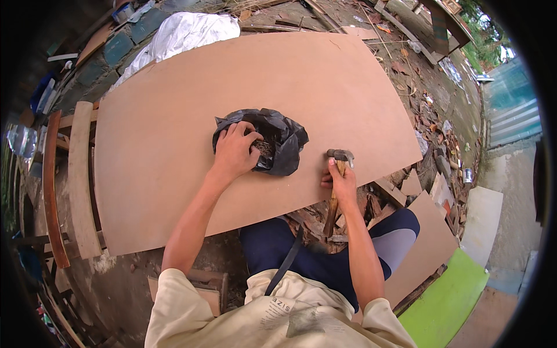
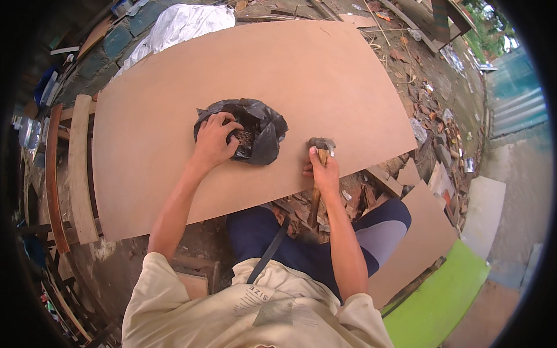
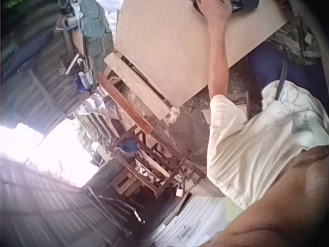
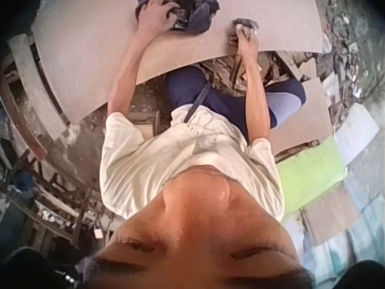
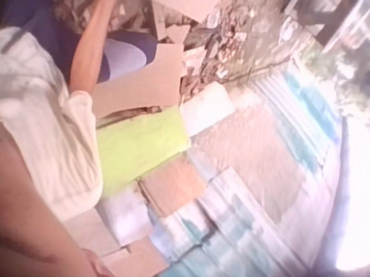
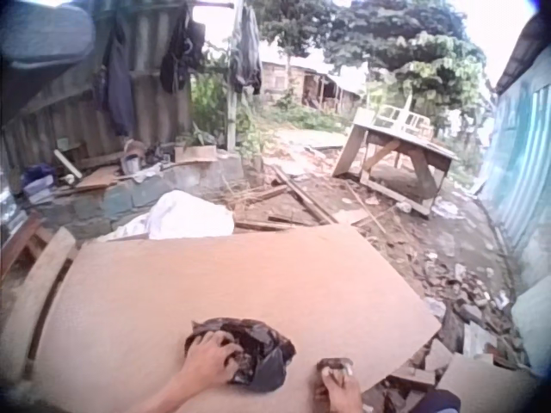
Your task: The person hammers nails into a large board using a hammer, then uses a hand saw to cut the board. The person works while sitting on the ground in an outdoor area.
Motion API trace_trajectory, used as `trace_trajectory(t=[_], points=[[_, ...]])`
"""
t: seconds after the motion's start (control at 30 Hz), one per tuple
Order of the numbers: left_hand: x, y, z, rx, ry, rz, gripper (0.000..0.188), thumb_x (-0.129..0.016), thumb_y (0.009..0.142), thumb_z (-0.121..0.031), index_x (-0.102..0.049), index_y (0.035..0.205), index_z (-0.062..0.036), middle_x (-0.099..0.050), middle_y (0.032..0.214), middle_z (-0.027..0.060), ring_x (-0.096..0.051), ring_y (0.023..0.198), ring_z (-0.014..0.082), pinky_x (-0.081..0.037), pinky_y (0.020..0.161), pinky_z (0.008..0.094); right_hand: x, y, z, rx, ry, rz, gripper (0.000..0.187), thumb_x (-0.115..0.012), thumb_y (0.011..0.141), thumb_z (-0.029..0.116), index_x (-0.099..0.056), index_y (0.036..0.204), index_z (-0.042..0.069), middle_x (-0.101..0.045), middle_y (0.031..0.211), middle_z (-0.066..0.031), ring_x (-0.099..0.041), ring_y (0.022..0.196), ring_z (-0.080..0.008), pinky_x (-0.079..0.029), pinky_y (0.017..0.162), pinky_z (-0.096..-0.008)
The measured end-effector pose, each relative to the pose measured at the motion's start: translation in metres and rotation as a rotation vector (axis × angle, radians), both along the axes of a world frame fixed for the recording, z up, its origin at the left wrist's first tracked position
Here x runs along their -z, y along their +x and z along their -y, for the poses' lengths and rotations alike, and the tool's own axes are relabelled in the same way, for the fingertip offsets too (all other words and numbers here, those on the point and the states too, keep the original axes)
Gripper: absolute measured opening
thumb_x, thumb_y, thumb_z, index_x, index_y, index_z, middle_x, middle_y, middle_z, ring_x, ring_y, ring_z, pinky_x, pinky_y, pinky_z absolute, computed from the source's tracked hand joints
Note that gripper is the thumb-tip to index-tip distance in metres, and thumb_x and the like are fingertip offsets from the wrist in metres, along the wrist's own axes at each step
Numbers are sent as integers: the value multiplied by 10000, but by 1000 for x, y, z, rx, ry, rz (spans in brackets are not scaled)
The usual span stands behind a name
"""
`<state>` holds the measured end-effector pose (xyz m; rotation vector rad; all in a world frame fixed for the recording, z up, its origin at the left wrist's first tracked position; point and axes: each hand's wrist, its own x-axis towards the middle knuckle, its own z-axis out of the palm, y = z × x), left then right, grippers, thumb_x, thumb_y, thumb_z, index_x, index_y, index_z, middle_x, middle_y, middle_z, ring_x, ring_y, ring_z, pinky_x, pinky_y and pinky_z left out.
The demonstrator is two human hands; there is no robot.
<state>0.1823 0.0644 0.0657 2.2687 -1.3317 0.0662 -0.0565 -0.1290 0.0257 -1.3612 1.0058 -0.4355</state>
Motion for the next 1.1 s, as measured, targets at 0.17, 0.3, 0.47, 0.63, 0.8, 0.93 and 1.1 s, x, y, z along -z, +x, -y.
trace_trajectory(t=[0.17,0.3,0.47,0.63,0.8,0.93,1.1], points=[[8,1,9,-38,35,-73,233,-699,791,-144,-775,1009,-111,-633,1128,52,-587,1135,263,-450,975,470,-1,0,-2,14,-7,-61,400,-668,994,395,-663,1005,-5,-634,844,-53,-650,667,-138,-590,576,-292],[3,2,13,-31,58,-76,221,-692,805,-151,-784,1000,-104,-634,1107,52,-589,1114,259,-445,976,464,-2,0,-2,13,-13,-67,403,-661,997,408,-658,967,6,-640,851,-65,-641,665,-135,-583,574,-284],[10,0,23,-78,45,-58,202,-688,833,-154,-784,1001,-94,-638,1076,48,-592,1082,251,-437,965,461,-4,2,-2,3,-5,-78,394,-663,996,405,-660,974,11,-643,853,-68,-640,649,-137,-579,560,-289],[3,-5,34,-134,114,-51,206,-736,837,-195,-777,1011,-93,-649,1082,55,-593,1090,251,-428,966,461,0,1,4,-17,-4,-77,406,-677,988,389,-673,1079,-7,-642,830,-55,-662,618,-147,-580,534,-293],[1,-16,42,-279,150,-29,294,-769,820,-218,-754,1072,-68,-657,1125,67,-590,1141,265,-422,981,486,4,-3,5,-37,17,-26,410,-682,985,389,-684,1069,-13,-635,801,-51,-678,629,-155,-586,539,-298],[2,-23,45,-351,120,-56,275,-754,812,-185,-755,1055,-56,-656,1125,81,-585,1142,271,-408,986,489,2,-3,7,-48,38,-4,402,-687,982,381,-694,1046,-16,-633,788,-49,-692,644,-159,-591,544,-301],[7,-25,53,-463,124,-111,271,-745,816,-161,-754,1065,-53,-660,1134,85,-580,1170,280,-402,1003,503,4,-5,10,-112,64,-5,393,-685,985,369,-699,1038,-20,-636,789,-48,-695,648,-160,-593,543,-301]])
